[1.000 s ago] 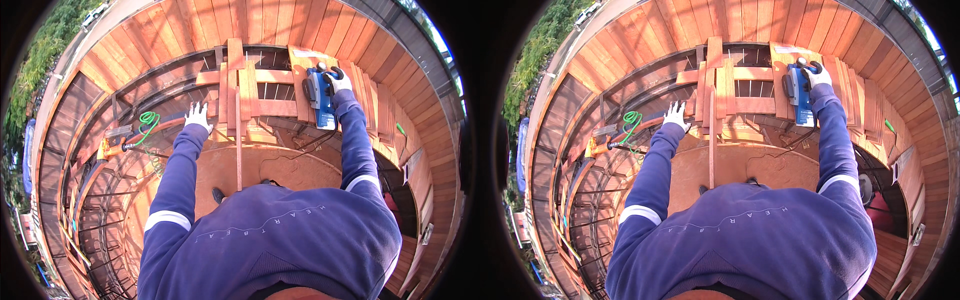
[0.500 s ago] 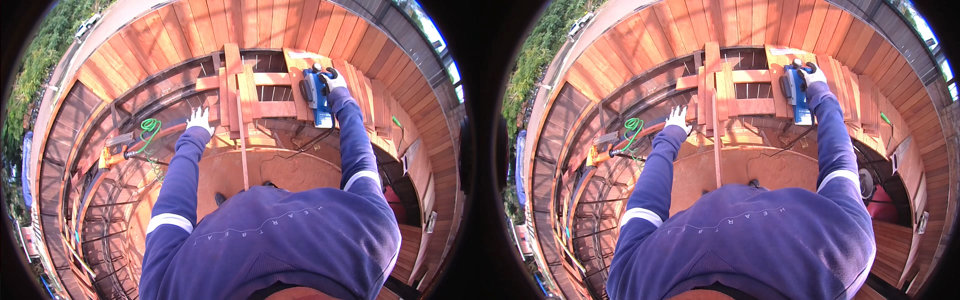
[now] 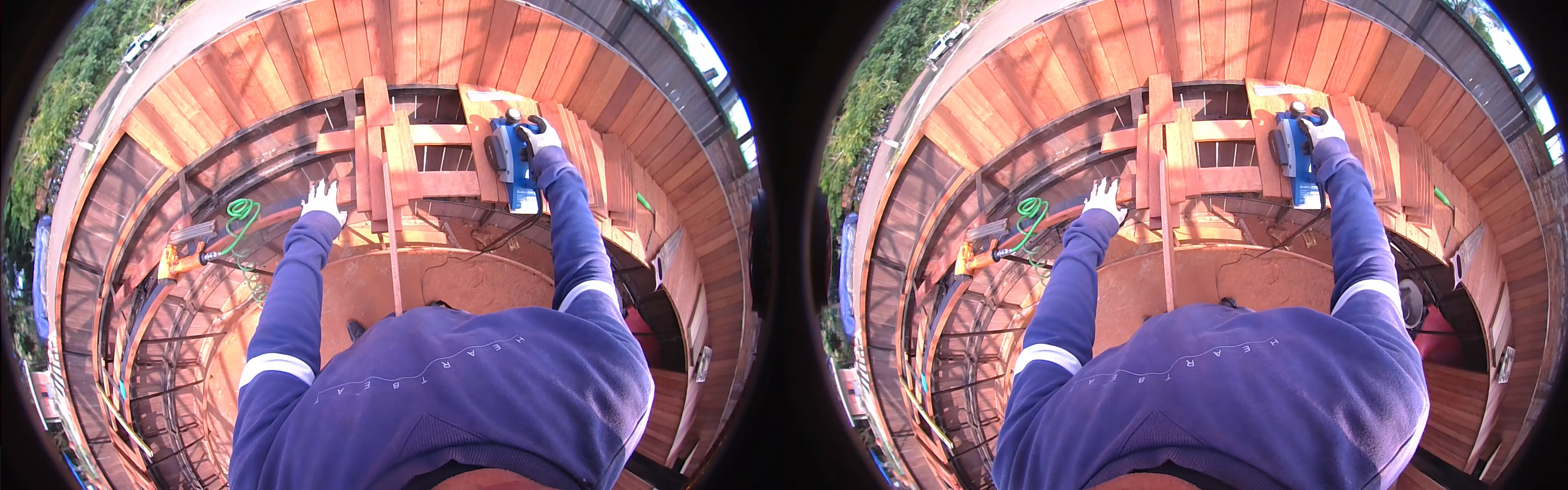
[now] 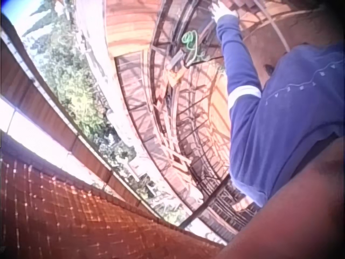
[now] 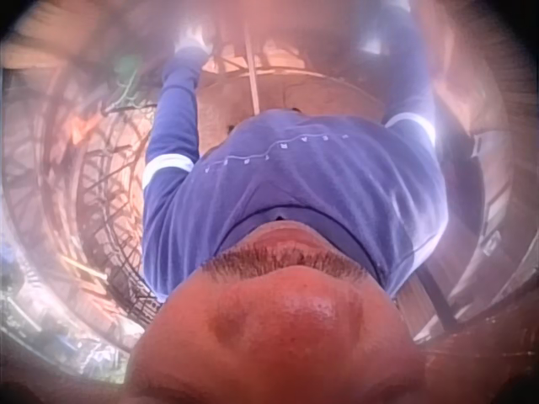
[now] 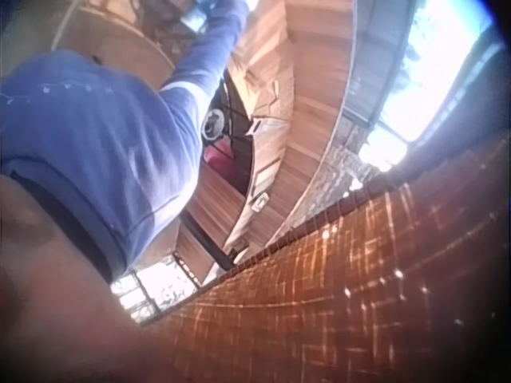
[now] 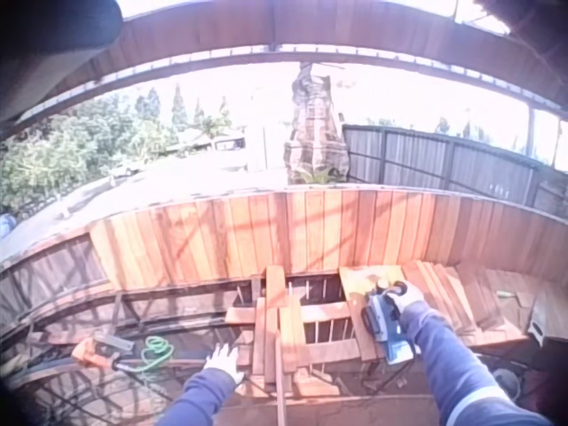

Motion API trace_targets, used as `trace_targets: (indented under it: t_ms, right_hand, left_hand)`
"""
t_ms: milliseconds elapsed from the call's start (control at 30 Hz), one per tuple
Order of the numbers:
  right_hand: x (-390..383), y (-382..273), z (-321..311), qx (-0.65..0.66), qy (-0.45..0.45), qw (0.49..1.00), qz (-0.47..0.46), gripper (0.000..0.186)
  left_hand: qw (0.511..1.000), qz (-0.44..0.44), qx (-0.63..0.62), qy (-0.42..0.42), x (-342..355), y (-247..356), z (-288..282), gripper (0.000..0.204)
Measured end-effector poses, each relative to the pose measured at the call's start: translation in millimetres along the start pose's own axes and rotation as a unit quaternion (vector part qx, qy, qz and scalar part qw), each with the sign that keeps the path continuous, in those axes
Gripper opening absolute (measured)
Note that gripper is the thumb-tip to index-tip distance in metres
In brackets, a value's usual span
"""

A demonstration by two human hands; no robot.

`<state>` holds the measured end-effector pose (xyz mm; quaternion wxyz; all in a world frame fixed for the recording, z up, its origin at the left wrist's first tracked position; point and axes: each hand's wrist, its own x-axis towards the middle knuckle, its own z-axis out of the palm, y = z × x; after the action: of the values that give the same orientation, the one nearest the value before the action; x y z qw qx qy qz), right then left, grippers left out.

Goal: The person arranges wooden planks on a curved wooden structure, likely a deck or roof. They use a hand saw to cut a plank and a nail gun to secure the pieces in place. The person also uses a power sander to smooth the surface of the wood.

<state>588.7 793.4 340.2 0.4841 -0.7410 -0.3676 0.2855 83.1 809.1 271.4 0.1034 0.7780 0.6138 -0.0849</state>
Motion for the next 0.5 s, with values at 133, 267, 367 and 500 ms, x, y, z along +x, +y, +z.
trace_targets:
  t_ms: [133,267,367,500]
  right_hand:
    - [-6,-7,1,-0.004,-0.006,1.000,0.002,0.062]
    - [-2,-2,0,-0.028,-0.008,1.000,-0.003,0.062]
    - [0,2,2,-0.004,-0.001,1.000,0.000,0.063]
    - [10,5,-12,-0.130,0.042,0.990,-0.027,0.068]
  left_hand:
    - [1.000,-0.006,0.002,-0.005,-1,1,-1,0.083]
    - [1.000,-0.010,0.003,-0.012,0,3,-3,0.083]
    - [1.000,-0.005,0.000,-0.007,0,1,-2,0.082]
    - [1.000,0.003,-0.001,-0.005,4,3,-3,0.082]
